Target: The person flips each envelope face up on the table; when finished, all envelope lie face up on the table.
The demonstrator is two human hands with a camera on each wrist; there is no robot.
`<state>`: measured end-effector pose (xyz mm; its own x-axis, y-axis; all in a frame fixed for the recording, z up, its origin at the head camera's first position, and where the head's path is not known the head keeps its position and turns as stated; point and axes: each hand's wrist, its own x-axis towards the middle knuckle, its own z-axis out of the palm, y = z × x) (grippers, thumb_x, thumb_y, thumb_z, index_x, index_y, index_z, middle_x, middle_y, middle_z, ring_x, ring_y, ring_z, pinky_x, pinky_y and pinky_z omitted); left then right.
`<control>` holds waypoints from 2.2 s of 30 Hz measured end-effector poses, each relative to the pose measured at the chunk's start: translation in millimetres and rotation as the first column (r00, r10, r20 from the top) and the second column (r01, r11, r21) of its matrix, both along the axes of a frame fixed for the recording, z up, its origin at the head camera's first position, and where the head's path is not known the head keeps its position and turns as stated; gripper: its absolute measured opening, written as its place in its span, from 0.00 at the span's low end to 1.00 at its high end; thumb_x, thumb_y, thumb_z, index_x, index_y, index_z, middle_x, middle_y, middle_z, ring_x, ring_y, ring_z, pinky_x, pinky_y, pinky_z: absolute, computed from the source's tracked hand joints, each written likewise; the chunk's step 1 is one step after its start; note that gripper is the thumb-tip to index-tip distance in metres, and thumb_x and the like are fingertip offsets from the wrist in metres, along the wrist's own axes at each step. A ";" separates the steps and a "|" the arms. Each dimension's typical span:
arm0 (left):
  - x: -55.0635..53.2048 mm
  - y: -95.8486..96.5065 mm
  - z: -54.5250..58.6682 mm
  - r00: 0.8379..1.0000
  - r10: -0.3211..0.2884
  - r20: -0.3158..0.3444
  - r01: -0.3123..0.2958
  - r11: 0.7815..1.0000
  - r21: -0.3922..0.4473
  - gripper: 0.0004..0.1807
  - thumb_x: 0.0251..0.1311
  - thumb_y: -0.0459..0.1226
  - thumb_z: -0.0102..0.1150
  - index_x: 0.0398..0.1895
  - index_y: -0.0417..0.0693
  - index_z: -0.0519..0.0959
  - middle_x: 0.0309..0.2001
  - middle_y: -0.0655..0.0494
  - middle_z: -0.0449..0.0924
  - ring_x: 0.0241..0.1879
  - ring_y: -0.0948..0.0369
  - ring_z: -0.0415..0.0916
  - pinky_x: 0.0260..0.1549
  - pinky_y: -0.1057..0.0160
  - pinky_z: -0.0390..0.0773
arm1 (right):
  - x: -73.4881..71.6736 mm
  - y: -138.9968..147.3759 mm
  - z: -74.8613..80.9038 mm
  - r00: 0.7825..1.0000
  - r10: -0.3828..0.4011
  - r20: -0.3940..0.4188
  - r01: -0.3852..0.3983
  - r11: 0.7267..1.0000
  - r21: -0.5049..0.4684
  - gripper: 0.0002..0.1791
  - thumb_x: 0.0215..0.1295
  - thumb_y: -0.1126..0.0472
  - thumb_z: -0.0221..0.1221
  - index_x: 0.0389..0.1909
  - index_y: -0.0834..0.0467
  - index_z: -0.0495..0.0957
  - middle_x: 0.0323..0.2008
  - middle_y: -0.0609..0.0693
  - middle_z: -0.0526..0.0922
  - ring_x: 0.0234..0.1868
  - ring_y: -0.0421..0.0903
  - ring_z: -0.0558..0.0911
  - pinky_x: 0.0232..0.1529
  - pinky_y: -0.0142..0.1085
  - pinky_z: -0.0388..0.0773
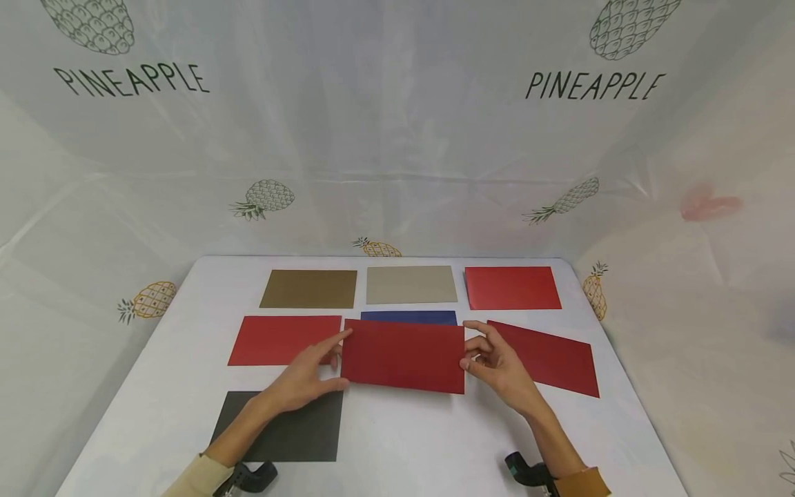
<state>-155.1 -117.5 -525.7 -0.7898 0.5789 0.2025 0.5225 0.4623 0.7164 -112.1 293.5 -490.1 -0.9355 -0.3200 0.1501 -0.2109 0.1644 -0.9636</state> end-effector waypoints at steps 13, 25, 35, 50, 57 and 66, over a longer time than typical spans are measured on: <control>0.2 -2.3 0.0 0.998 0.043 -0.050 -0.039 0.995 0.089 0.45 0.63 0.43 0.68 0.79 0.63 0.53 0.38 0.75 0.76 0.38 0.72 0.76 0.46 0.63 0.80 | -0.5 -7.7 -3.8 0.984 -0.097 -0.147 0.115 0.986 0.121 0.26 0.66 0.72 0.63 0.63 0.62 0.68 0.42 0.55 0.82 0.41 0.49 0.80 0.40 0.33 0.79; 5.2 -0.4 3.7 0.995 0.025 -0.100 -0.010 0.990 0.140 0.25 0.71 0.40 0.58 0.69 0.60 0.69 0.25 0.66 0.80 0.24 0.72 0.77 0.32 0.68 0.77 | -3.6 -7.9 -5.9 0.956 -0.219 -0.197 0.244 0.963 0.116 0.14 0.66 0.69 0.64 0.51 0.58 0.77 0.34 0.50 0.76 0.33 0.44 0.76 0.29 0.31 0.76; 6.8 1.6 8.9 0.962 0.079 -0.263 -0.035 0.985 0.166 0.16 0.69 0.38 0.60 0.59 0.59 0.79 0.36 0.69 0.80 0.32 0.72 0.74 0.32 0.68 0.77 | -3.8 -7.1 -3.8 0.977 -0.145 -0.157 0.153 0.987 0.038 0.09 0.70 0.71 0.59 0.49 0.65 0.74 0.31 0.56 0.83 0.26 0.55 0.78 0.28 0.38 0.77; 4.5 0.7 7.5 0.966 0.069 -0.251 0.000 0.964 0.266 0.12 0.66 0.34 0.63 0.51 0.52 0.84 0.40 0.67 0.80 0.33 0.70 0.73 0.32 0.70 0.77 | -1.5 -8.9 1.5 0.978 -0.148 -0.146 0.155 0.987 0.039 0.09 0.72 0.70 0.57 0.50 0.65 0.75 0.34 0.56 0.84 0.33 0.45 0.81 0.33 0.35 0.80; 6.8 4.8 9.4 0.993 0.110 -0.053 -0.082 0.922 0.379 0.11 0.66 0.28 0.61 0.49 0.45 0.83 0.27 0.58 0.80 0.24 0.60 0.77 0.28 0.67 0.76 | -0.6 -7.3 -1.3 0.980 -0.149 -0.132 0.160 0.984 0.076 0.13 0.72 0.67 0.58 0.55 0.60 0.76 0.37 0.54 0.81 0.36 0.56 0.78 0.34 0.36 0.80; 12.3 11.2 34.1 0.960 0.165 0.226 -0.250 0.867 0.431 0.14 0.69 0.30 0.58 0.56 0.42 0.76 0.27 0.47 0.80 0.24 0.43 0.76 0.29 0.63 0.77 | 1.0 -8.1 -3.6 0.990 -0.084 -0.117 0.094 0.993 0.075 0.22 0.70 0.70 0.59 0.63 0.61 0.71 0.38 0.53 0.84 0.30 0.52 0.82 0.25 0.36 0.75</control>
<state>-142.8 -106.3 -491.6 -0.9285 0.2767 0.2475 0.2961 0.1499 0.9433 -111.1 285.4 -493.7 -0.9391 -0.2515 0.2343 -0.2993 0.2633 -0.9171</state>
